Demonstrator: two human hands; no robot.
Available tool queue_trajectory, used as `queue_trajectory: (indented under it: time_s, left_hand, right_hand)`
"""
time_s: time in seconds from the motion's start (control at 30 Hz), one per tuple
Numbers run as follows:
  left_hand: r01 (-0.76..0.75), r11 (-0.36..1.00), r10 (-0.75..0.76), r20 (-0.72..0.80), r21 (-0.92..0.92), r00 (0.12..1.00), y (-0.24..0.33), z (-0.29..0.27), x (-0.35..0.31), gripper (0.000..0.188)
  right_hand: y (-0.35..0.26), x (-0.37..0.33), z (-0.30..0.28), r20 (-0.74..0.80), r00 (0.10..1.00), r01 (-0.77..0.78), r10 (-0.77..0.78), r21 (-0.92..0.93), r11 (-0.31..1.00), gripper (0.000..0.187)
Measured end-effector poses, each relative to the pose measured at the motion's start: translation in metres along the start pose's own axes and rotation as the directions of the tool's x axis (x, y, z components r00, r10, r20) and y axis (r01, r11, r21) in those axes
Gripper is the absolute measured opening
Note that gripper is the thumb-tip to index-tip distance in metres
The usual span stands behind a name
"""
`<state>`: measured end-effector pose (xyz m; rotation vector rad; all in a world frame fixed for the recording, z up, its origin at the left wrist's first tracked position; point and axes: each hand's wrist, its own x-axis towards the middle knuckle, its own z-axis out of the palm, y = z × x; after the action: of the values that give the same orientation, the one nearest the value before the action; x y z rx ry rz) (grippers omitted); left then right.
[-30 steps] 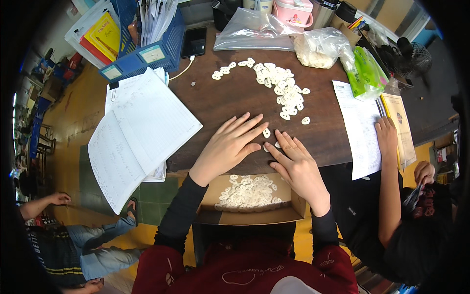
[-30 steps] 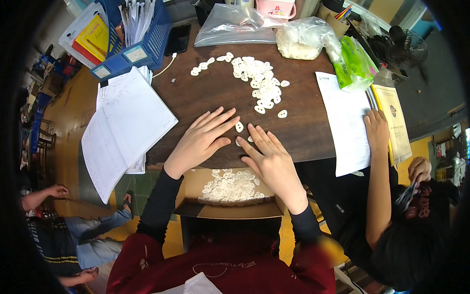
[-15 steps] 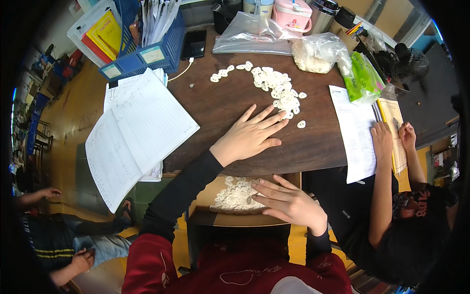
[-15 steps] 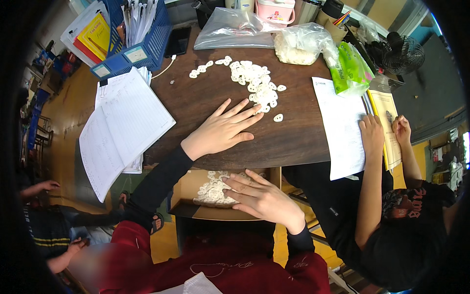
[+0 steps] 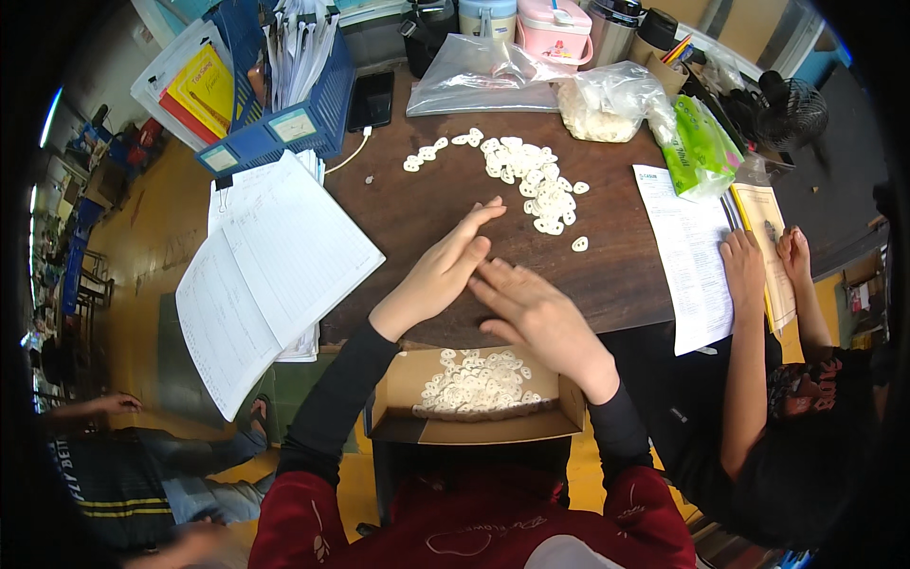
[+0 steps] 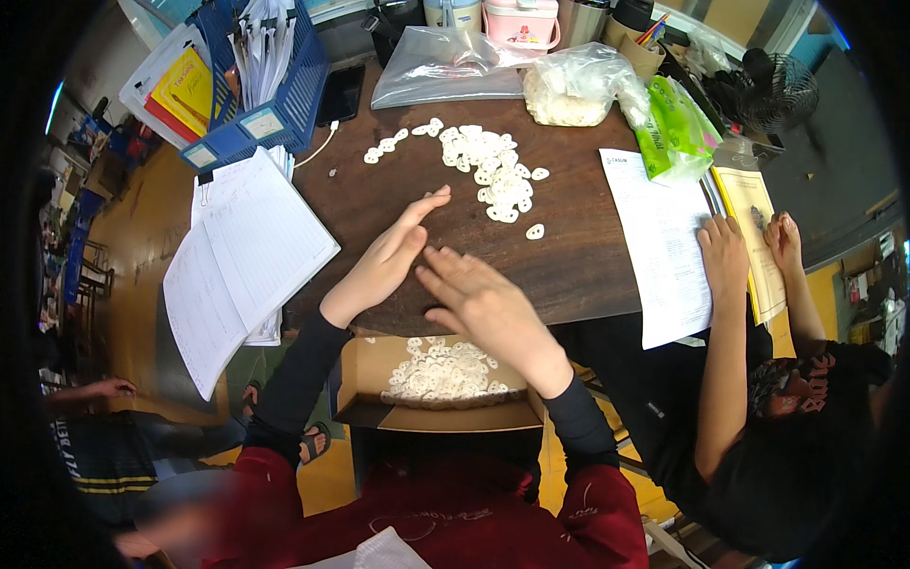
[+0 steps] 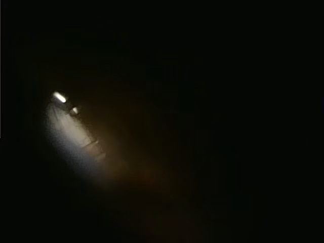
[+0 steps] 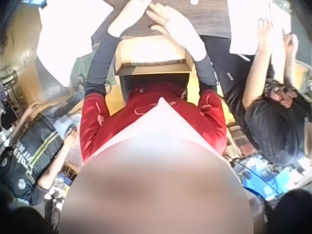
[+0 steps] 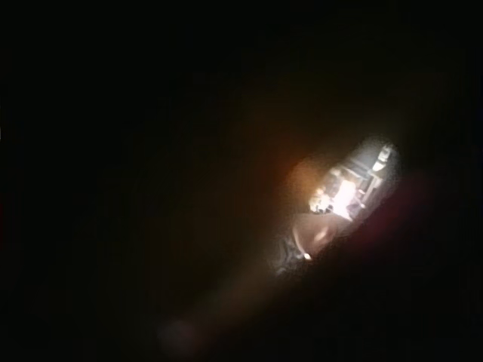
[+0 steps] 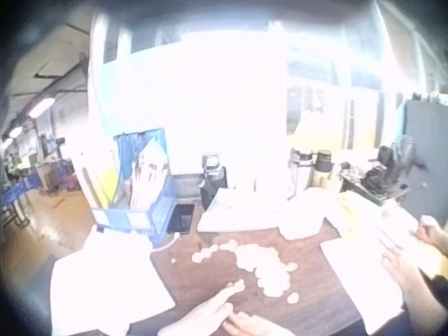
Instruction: The person repeatedly picks up small white plastic discs from a pile on the table and places them into a cardboard box. A second person sits across the table writing on paper. The camera wearer continues the repetitive sorting action throughout the clip.
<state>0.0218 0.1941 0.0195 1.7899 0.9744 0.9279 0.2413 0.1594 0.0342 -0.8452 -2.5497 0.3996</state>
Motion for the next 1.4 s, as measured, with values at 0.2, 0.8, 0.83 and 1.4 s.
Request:
queue_trajectory:
  time_s: [0.2, 0.8, 0.83, 1.4]
  left_hand:
    - [-0.151, 0.907, 0.106, 0.134, 0.393, 0.985, -0.01, 0.021, 0.043, 0.059]
    - [-0.187, 0.801, 0.06, 0.234, 0.569, 0.97, 0.011, 0.004, -0.033, 0.057]
    - [-0.172, 0.805, 0.059, 0.212, 0.567, 0.976, 0.012, 0.002, -0.034, 0.055]
    - [-0.063, 0.913, 0.06, 0.022, 0.402, 0.998, 0.005, -0.001, -0.035, 0.039]
  right_hand:
    - [-0.032, -0.033, 0.006, 0.115, 0.985, 0.124, -0.131, 0.068, 0.99, 0.053]
    - [0.016, -0.022, -0.027, -0.119, 0.973, -0.196, 0.196, 0.011, 0.981, 0.044]
    - [0.016, -0.019, -0.022, -0.1, 0.979, -0.183, 0.179, -0.027, 0.983, 0.044]
    - [-0.013, -0.021, -0.007, -0.012, 0.997, -0.079, 0.078, -0.051, 0.996, 0.057]
